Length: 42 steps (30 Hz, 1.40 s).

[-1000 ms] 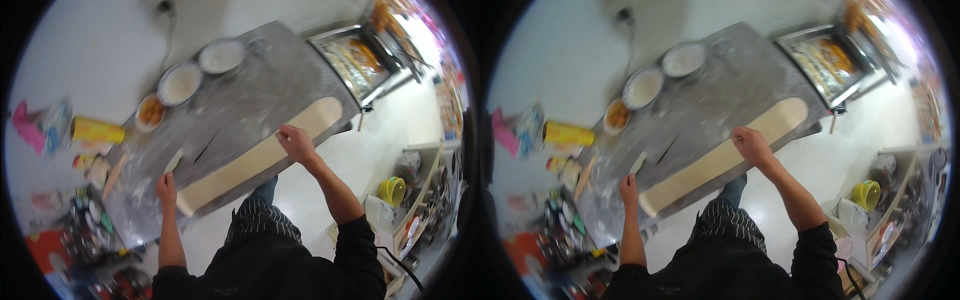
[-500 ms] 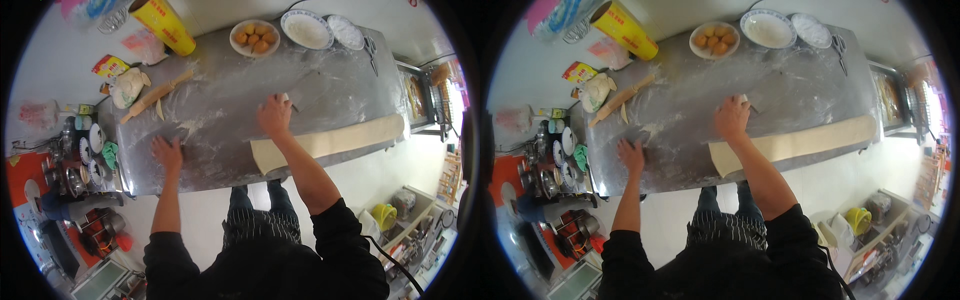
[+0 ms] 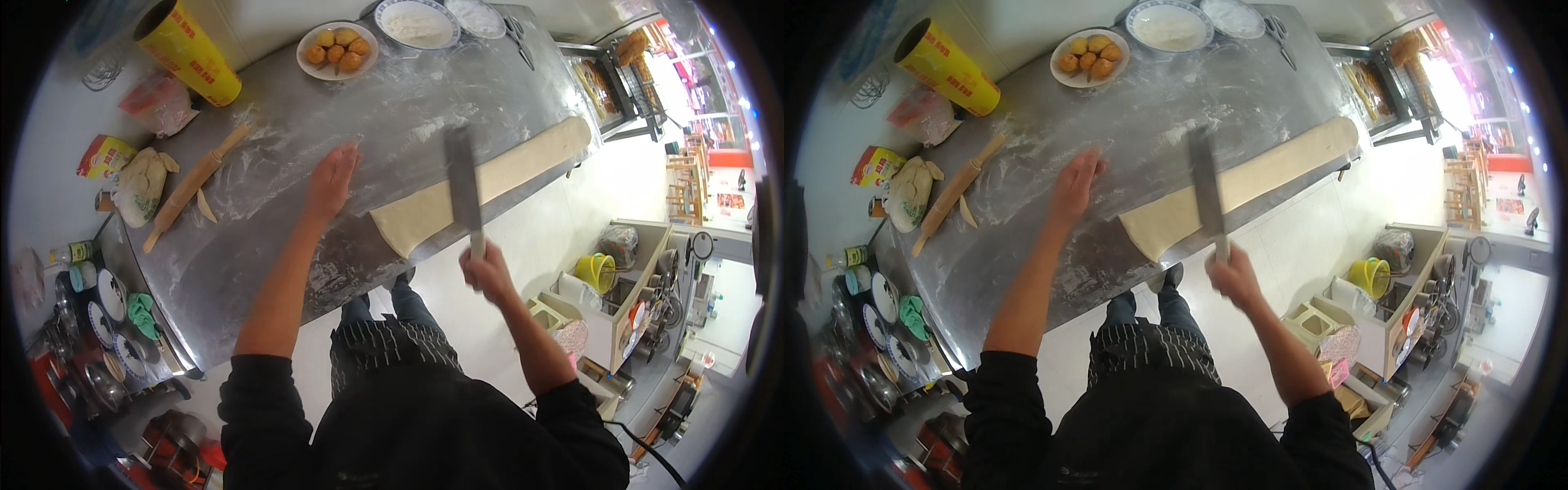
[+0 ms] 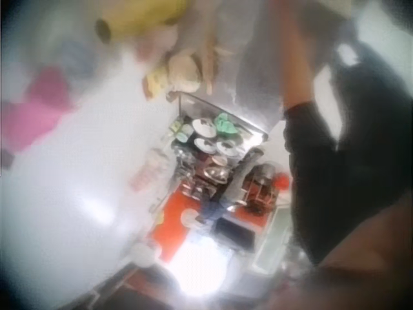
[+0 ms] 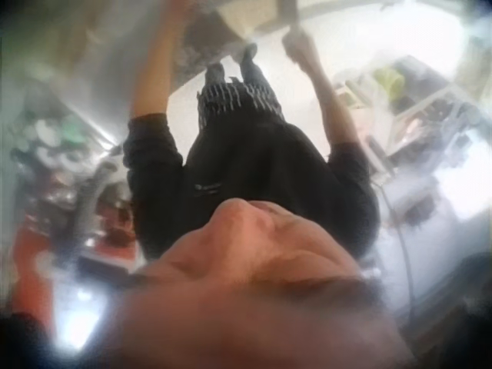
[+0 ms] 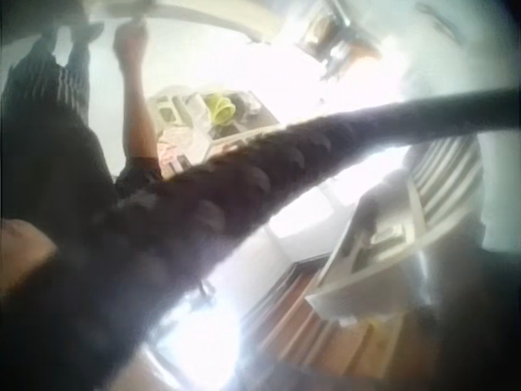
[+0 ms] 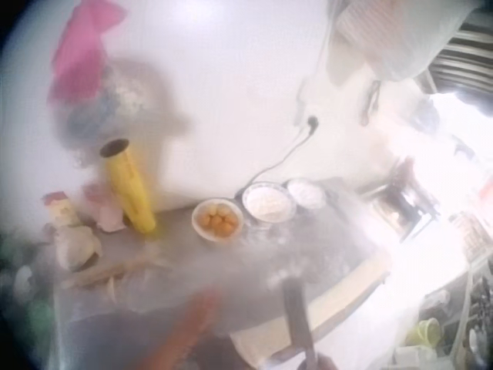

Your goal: The person cuts strips of dough on a floured countertop, places them into a deep fryer, and uses chopsticks to turn and remove the fried dough. The person then packs the fried dough into a plastic bag and places it on a tray. Finally, the person scoops a dark sauce into a bowl and adds noodles.

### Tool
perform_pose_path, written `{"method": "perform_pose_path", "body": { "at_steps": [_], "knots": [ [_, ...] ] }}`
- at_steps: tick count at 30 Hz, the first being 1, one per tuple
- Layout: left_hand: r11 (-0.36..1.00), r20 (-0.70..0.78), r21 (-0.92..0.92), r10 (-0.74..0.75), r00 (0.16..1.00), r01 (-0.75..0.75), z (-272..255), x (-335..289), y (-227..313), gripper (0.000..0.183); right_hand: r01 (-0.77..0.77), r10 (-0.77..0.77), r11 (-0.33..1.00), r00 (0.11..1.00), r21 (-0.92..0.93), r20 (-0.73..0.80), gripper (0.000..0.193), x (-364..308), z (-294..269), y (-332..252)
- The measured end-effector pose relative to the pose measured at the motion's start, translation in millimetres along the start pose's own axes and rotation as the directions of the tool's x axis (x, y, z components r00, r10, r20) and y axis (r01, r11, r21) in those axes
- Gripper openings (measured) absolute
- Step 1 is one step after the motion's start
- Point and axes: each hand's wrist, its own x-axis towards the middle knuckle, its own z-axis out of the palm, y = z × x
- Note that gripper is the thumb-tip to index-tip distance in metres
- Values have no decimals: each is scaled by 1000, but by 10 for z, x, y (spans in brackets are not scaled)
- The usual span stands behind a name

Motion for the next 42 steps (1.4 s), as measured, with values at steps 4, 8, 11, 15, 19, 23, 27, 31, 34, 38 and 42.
{"method": "perform_pose_path", "body": {
  "at_steps": [4,8,11,15,19,23,27,31,34,38,42],
  "knots": [
    [977,60,-207,74,995,-60,244,-110,-16,57,-110,111,992,994,-60,13,30,-497,235,538],
    [956,151,-267,169,974,-125,579,-52,66,56,-14,21,960,999,-279,24,40,-538,426,604],
    [987,242,-135,122,963,-91,744,-23,40,54,91,-75,915,996,-394,58,42,-501,460,442],
    [989,199,-109,-77,977,101,835,18,-119,51,96,-69,880,995,-466,74,38,-425,414,316],
    [988,119,-155,31,992,-12,900,17,-232,50,144,-145,830,989,-539,41,36,-167,466,524],
    [997,78,-64,54,995,-49,1006,-29,-67,52,191,-187,871,981,-453,54,35,-51,412,714],
    [995,13,-95,39,999,-37,1074,-57,225,54,208,-198,889,978,-408,65,37,-188,288,578],
    [990,42,-137,42,998,-36,1176,128,289,53,148,-147,874,988,-462,38,39,-320,128,340],
    [973,54,-230,9,999,3,1264,240,112,52,189,-200,845,979,-500,32,38,-236,36,337],
    [979,72,-201,48,996,-33,1322,318,-71,50,173,-205,835,979,-522,-4,36,92,28,565],
    [997,87,-76,16,996,-9,1346,230,26,47,213,-226,870,974,-444,23,35,169,-44,789]
  ]
}}
